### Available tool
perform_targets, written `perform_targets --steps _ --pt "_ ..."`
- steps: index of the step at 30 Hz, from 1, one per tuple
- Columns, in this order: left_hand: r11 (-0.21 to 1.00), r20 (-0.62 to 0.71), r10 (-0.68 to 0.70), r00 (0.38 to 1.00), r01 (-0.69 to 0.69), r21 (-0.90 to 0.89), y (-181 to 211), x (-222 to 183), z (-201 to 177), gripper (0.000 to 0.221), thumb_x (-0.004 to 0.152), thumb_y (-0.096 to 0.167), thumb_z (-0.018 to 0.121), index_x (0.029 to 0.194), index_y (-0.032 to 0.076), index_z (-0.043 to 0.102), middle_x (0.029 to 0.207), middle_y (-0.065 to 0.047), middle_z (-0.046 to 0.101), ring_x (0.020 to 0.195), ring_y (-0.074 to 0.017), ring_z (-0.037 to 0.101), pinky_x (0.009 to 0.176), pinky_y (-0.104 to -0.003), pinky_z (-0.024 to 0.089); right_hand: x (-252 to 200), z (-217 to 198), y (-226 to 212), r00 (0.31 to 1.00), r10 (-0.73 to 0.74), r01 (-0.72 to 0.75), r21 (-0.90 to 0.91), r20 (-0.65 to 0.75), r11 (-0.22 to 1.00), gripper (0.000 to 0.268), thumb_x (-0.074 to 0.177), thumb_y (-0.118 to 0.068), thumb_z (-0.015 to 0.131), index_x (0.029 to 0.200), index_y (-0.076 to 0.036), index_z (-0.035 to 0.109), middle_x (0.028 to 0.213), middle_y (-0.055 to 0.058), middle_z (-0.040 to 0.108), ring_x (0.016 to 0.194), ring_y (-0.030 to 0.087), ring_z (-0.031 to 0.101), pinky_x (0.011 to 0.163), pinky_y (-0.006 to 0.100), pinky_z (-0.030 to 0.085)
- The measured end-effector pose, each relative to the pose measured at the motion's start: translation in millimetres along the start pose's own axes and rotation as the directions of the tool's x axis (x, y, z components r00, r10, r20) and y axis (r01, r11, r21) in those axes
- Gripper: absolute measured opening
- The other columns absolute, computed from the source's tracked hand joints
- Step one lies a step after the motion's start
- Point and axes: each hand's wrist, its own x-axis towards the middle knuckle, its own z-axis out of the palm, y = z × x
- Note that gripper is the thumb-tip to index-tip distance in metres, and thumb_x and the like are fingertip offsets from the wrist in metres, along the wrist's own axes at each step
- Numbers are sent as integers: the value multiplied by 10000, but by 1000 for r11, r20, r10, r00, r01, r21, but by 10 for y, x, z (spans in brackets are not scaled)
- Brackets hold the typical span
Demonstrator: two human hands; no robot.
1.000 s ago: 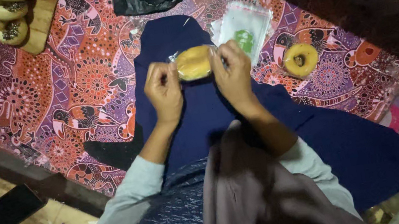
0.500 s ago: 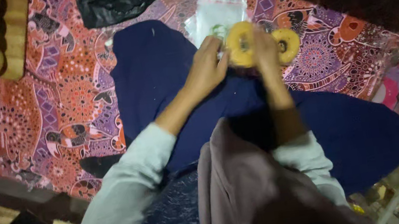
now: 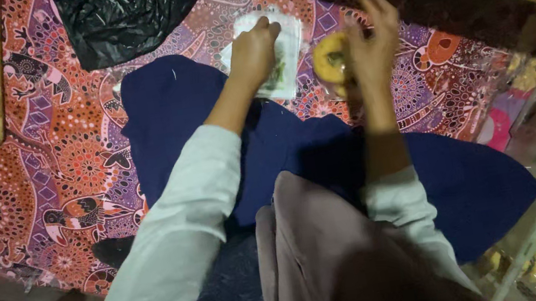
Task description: The person grates white cheese over rows of chocolate-coated doughnuts on a wooden board, then individually places each doughnut into a clear plastic bag and sets the bags into a white crate.
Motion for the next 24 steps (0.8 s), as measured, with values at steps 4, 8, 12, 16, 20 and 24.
perform_targets --steps 4,8,12,16,20,24 --pt "939 -359 157 920 -252 -235 459 -213 -545 230 879 77 766 1083 98 663 1189 -141 684 920 -387 706 775 -421 579 152 238 -454 894 177 -294 239 413 926 424 919 -219 787 1291 -54 669 1192 140 751 1024 244 750 885 343 585" --pt "766 -438 -160 885 -169 -621 646 -57 -988 598 792 -3 689 1364 16 514 1169 -194 614 892 -307 677 653 -336 595 255 0 -935 947 -69 -37 321 314 946 198 962 -136 750 1143 -61 773 1116 141 802 1012 265 787 899 353 595" --pt "775 -418 -304 856 -33 -632 789 29 -1112 440 904 -47 611 1330 56 569 913 -87 735 744 -192 725 676 -313 568 213 -515 -1492 906 -404 393 -107 -124 913 430 765 -94 755 1152 89 714 1189 369 649 1052 483 646 900 429 538" --pt "808 -443 -142 885 -155 -569 1170 -118 -1059 159 948 -2 689 1094 61 682 956 -86 748 843 -182 758 796 -305 601 142 -789 -1617 978 -178 165 114 112 980 385 998 15 685 1367 -88 646 1363 137 645 1265 306 692 1106 388 567" --pt "736 -574 149 805 -478 -479 1435 -190 -1027 286 873 38 731 1145 105 673 1158 -131 712 1157 -293 682 1021 -418 535 212 -749 -1318 957 -242 220 144 158 965 621 989 31 656 1567 26 428 1586 260 433 1428 435 517 1179 445 486" --pt "-589 3 -287 958 -174 -789 1225 361 -925 461 939 43 612 1367 201 546 1268 -16 651 1135 -228 686 908 -403 568 413 -671 -1304 897 -415 364 276 154 889 523 922 -31 691 1412 77 544 1468 368 461 1253 462 581 996 410 521"
